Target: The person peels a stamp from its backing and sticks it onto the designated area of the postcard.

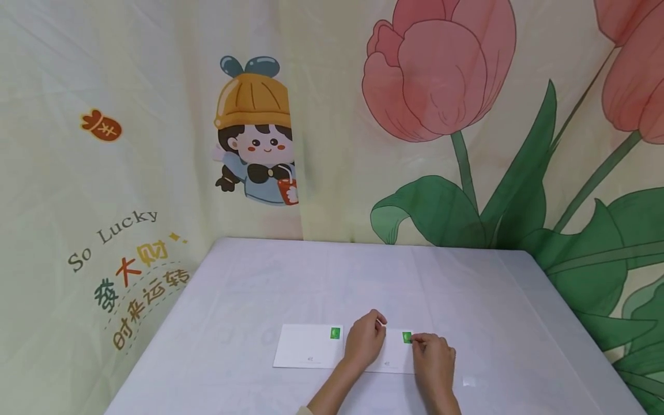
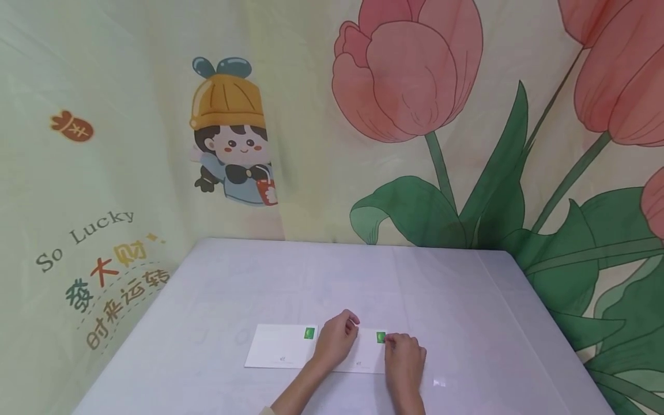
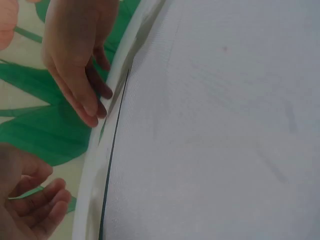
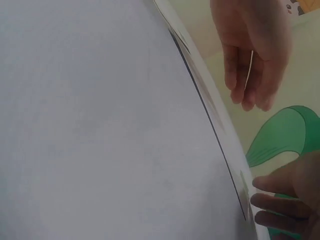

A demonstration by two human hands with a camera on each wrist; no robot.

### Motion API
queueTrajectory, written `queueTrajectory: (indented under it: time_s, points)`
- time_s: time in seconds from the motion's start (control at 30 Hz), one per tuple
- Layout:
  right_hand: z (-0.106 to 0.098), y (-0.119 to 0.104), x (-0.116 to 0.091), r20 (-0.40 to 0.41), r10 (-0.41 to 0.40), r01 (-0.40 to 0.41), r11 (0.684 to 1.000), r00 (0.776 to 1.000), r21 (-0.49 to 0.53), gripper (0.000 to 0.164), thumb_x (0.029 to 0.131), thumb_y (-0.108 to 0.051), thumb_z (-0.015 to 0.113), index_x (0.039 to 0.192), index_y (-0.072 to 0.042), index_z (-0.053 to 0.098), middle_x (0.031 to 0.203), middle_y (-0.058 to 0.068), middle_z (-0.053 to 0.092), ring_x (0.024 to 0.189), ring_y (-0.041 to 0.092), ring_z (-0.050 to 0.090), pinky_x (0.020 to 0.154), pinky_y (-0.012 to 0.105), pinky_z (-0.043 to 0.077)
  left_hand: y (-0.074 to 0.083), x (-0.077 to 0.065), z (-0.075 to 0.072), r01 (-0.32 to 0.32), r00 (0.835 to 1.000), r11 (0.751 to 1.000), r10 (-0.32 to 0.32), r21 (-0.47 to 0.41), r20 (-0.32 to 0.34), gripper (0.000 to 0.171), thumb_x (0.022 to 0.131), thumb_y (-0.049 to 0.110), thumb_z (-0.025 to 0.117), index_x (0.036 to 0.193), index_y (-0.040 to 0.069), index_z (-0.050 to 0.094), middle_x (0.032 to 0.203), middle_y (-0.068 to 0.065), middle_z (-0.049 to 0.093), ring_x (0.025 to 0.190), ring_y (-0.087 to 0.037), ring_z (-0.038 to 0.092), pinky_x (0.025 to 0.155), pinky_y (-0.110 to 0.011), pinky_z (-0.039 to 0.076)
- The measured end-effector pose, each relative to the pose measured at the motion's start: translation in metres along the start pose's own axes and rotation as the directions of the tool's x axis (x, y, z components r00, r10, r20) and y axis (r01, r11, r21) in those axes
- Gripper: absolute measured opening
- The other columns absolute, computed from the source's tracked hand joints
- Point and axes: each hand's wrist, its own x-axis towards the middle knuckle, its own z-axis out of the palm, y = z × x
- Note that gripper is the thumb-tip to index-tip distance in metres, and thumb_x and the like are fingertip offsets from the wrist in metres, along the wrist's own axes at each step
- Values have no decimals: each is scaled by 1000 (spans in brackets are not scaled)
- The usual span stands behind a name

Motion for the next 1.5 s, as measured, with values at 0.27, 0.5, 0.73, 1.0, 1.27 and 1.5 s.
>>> queueTrajectory:
  time_s: [0.27, 0.5, 0.73, 1.0, 1.27, 1.5]
  points:
    - [4, -1, -6, 257, -167, 206, 970, 952, -132, 54, 82, -29, 69, 125, 1, 54, 133, 22, 46, 125, 40, 38, 97, 63, 24, 4, -26, -12, -158, 973, 946, 100, 283, 210, 47, 81, 24, 69, 121, 2, 56, 127, -18, 51, 120, -32, 46, 92, -42, 42]
    - [11, 5, -17, 346, -176, 245, 955, 922, -168, 60, 88, -43, 56, 134, -5, 46, 141, 21, 35, 131, 42, 26, 99, 66, 12, -5, -49, -16, -214, 933, 901, 75, 377, 351, 67, 83, 40, 65, 133, 1, 46, 139, -25, 35, 131, -39, 28, 102, -43, 30]
    - [14, 7, -25, 331, -211, 282, 942, 920, -183, 63, 91, -47, 50, 136, -4, 43, 144, 19, 32, 133, 40, 23, 100, 66, 8, -12, -60, -16, -250, 923, 889, 99, 384, 372, 66, 85, 45, 59, 134, 2, 45, 142, -24, 31, 132, -38, 27, 103, -43, 30]
    - [13, 7, -28, 354, -176, 267, 936, 918, -228, 67, 89, -50, 50, 138, -3, 40, 145, 18, 30, 134, 39, 20, 100, 66, 5, -15, -63, -13, -271, 923, 882, 124, 386, 365, 65, 87, 46, 57, 133, 2, 46, 142, -23, 33, 131, -36, 29, 103, -41, 31]
    - [10, 4, -30, 372, -164, 266, 933, 914, -243, 69, 88, -52, 51, 138, -4, 40, 145, 17, 30, 134, 38, 20, 100, 66, 5, -15, -65, -13, -271, 923, 877, 120, 396, 365, 66, 86, 46, 57, 133, 2, 46, 142, -23, 33, 131, -36, 29, 103, -40, 29]
    - [12, 3, -28, 377, -147, 258, 929, 914, -264, 70, 88, -52, 51, 139, -5, 39, 146, 17, 30, 135, 37, 19, 100, 65, 5, -16, -63, -14, -268, 926, 879, 122, 394, 358, 66, 86, 46, 57, 134, 2, 45, 142, -23, 33, 132, -36, 29, 104, -40, 29]
